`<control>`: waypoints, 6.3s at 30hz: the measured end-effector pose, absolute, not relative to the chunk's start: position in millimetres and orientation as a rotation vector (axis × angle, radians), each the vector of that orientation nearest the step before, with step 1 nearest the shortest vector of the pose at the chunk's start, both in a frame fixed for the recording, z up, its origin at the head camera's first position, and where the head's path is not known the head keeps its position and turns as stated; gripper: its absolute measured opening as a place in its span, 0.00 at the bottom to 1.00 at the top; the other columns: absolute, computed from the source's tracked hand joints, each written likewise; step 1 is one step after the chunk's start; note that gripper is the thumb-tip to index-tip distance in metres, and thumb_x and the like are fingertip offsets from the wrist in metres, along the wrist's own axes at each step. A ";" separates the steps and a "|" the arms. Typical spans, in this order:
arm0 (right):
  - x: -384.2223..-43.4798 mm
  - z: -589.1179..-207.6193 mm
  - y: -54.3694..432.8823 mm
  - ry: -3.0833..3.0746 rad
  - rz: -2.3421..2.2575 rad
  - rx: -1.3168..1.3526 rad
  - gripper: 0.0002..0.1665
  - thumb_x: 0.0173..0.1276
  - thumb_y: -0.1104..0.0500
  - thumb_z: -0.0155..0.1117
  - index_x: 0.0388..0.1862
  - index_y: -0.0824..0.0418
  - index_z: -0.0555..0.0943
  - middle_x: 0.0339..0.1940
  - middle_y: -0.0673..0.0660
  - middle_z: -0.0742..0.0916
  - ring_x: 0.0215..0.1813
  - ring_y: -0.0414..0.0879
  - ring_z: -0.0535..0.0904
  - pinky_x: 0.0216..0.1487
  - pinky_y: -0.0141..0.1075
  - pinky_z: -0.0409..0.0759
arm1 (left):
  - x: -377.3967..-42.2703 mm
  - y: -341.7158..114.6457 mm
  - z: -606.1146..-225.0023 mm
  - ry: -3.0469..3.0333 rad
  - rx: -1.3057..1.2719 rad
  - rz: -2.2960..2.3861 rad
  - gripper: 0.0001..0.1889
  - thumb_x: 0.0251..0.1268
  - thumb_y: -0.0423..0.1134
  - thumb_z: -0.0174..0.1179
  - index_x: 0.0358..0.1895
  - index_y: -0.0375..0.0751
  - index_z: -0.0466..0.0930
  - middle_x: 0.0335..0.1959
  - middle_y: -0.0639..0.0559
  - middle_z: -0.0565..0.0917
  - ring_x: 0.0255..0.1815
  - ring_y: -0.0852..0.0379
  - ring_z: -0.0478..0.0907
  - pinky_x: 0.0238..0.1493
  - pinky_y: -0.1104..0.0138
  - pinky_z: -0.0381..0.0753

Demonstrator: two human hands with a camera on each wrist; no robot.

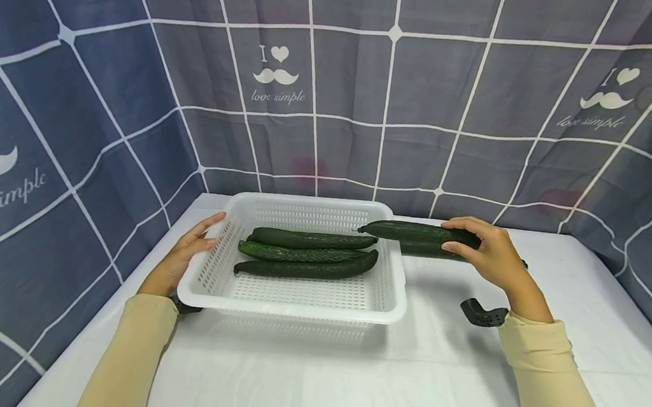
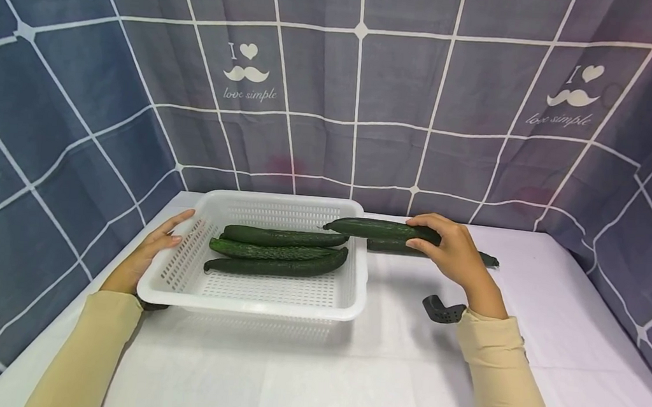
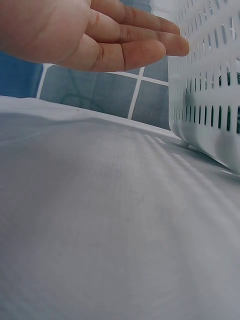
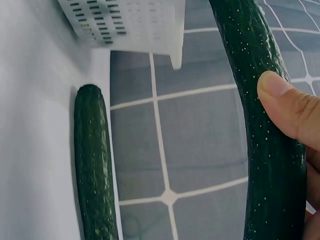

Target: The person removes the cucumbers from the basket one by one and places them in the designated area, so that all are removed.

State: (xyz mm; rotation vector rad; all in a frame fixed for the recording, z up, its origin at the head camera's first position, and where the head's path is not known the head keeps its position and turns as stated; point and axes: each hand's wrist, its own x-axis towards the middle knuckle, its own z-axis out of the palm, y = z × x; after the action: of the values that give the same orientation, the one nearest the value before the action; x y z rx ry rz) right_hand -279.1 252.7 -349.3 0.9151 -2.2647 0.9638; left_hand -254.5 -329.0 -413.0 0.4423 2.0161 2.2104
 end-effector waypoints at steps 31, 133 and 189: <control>-293.5 -372.4 313.7 -2.445 1.064 0.492 0.20 0.63 0.68 0.82 0.54 0.67 0.89 0.47 0.26 0.83 0.54 0.16 0.71 0.56 0.20 0.66 | -252.9 -326.9 -410.1 2.058 0.394 2.171 0.32 0.83 0.37 0.50 0.84 0.66 0.65 0.72 0.59 0.69 0.66 0.59 0.76 0.56 0.60 0.83; -305.8 -411.7 321.6 -2.724 1.173 0.296 0.23 0.72 0.56 0.78 0.59 0.69 0.88 0.61 0.71 0.88 0.65 0.58 0.79 0.69 0.58 0.72 | -254.4 -328.2 -411.9 2.058 0.431 2.170 0.32 0.83 0.37 0.49 0.86 0.62 0.62 0.72 0.58 0.71 0.65 0.59 0.77 0.56 0.60 0.84; -292.6 -367.1 244.3 -2.670 1.756 0.964 0.21 0.73 0.69 0.71 0.62 0.77 0.82 0.55 0.43 0.90 0.54 0.43 0.88 0.55 0.33 0.84 | -252.0 -324.2 -415.0 1.925 0.437 2.267 0.32 0.82 0.35 0.46 0.82 0.68 0.66 0.73 0.59 0.72 0.67 0.58 0.75 0.60 0.62 0.81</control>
State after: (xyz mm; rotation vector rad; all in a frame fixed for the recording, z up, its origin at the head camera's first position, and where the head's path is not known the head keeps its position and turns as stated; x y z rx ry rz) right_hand -292.6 244.3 -367.1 0.9638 -2.6697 1.7558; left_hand -252.0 -324.2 -415.0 0.4366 1.9255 2.2673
